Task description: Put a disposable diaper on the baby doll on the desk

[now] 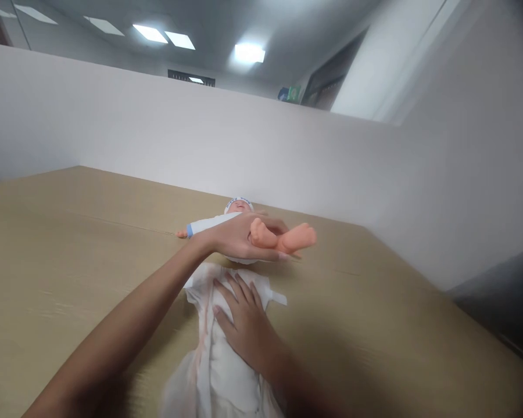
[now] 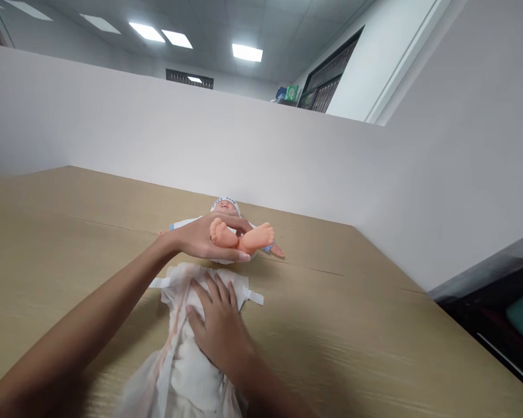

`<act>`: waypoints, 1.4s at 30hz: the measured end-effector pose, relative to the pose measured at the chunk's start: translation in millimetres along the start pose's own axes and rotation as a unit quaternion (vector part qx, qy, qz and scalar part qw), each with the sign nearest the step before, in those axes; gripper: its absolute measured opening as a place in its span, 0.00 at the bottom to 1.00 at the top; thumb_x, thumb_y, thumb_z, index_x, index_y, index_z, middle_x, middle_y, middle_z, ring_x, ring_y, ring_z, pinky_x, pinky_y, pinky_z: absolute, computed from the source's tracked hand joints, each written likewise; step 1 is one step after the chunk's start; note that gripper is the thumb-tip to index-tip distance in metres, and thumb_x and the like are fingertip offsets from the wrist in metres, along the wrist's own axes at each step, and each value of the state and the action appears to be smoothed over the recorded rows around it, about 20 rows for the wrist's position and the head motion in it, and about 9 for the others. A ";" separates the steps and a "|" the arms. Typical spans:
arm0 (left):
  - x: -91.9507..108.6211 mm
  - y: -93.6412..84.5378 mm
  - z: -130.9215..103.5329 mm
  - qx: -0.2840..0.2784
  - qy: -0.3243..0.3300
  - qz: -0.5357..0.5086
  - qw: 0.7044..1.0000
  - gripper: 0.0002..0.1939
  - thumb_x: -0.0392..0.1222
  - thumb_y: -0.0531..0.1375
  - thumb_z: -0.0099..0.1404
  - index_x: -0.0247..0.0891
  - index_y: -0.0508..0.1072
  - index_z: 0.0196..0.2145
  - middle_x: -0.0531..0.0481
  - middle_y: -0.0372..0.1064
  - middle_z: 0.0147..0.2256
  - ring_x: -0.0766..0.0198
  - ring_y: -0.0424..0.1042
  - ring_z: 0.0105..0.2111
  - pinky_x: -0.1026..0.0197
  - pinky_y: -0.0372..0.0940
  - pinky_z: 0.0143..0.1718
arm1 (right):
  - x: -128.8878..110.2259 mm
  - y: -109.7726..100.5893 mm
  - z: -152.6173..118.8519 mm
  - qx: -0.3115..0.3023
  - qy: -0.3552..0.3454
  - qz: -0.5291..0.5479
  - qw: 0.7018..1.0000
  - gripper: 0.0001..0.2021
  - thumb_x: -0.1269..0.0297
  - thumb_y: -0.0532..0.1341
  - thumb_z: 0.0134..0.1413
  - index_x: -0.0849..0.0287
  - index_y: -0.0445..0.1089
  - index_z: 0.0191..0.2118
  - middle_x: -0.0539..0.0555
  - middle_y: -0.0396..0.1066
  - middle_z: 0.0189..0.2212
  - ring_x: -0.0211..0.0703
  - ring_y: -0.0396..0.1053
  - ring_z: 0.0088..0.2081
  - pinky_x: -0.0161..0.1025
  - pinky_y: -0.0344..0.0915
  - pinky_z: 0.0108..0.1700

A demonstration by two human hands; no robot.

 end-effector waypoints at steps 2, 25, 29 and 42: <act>-1.1 -4.4 -1.9 0.013 -0.007 -0.004 1.000 0.17 0.59 0.67 0.70 0.42 0.80 0.43 0.51 0.79 0.42 0.55 0.76 0.43 0.52 0.66 0.48 | 4.3 3.4 9.6 0.002 0.002 -0.011 1.000 0.26 0.58 0.54 0.78 0.48 0.62 0.76 0.56 0.59 0.78 0.57 0.51 0.80 0.70 0.49 0.79; -16.1 -17.5 -2.5 0.061 0.000 -0.042 0.997 0.22 0.60 0.73 0.65 0.51 0.82 0.54 0.51 0.83 0.49 0.51 0.79 0.52 0.49 0.68 0.57 | 55.3 22.6 81.4 0.096 -0.038 -0.036 0.994 0.28 0.57 0.60 0.74 0.48 0.62 0.76 0.57 0.63 0.76 0.69 0.58 0.76 0.72 0.55 0.75; -14.6 -16.1 -2.1 0.053 0.015 -0.074 0.996 0.20 0.55 0.73 0.65 0.49 0.82 0.52 0.50 0.82 0.49 0.51 0.79 0.53 0.50 0.70 0.55 | 53.9 18.5 86.3 0.092 -0.025 -0.023 0.995 0.29 0.57 0.63 0.72 0.49 0.65 0.74 0.60 0.64 0.75 0.73 0.56 0.76 0.74 0.54 0.74; -6.9 -12.0 4.5 0.037 0.065 -0.150 0.986 0.10 0.44 0.73 0.67 0.44 0.83 0.45 0.47 0.83 0.45 0.50 0.82 0.52 0.53 0.74 0.52 | 49.1 -1.6 85.6 0.089 -0.006 0.050 0.995 0.22 0.55 0.65 0.72 0.45 0.72 0.67 0.56 0.69 0.71 0.68 0.59 0.74 0.70 0.55 0.74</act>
Point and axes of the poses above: each hand's wrist, its own z-axis towards the middle knuckle, its own y-axis out of the palm, x = y × z, the point moved 4 cm from there along z, towards the middle knuckle
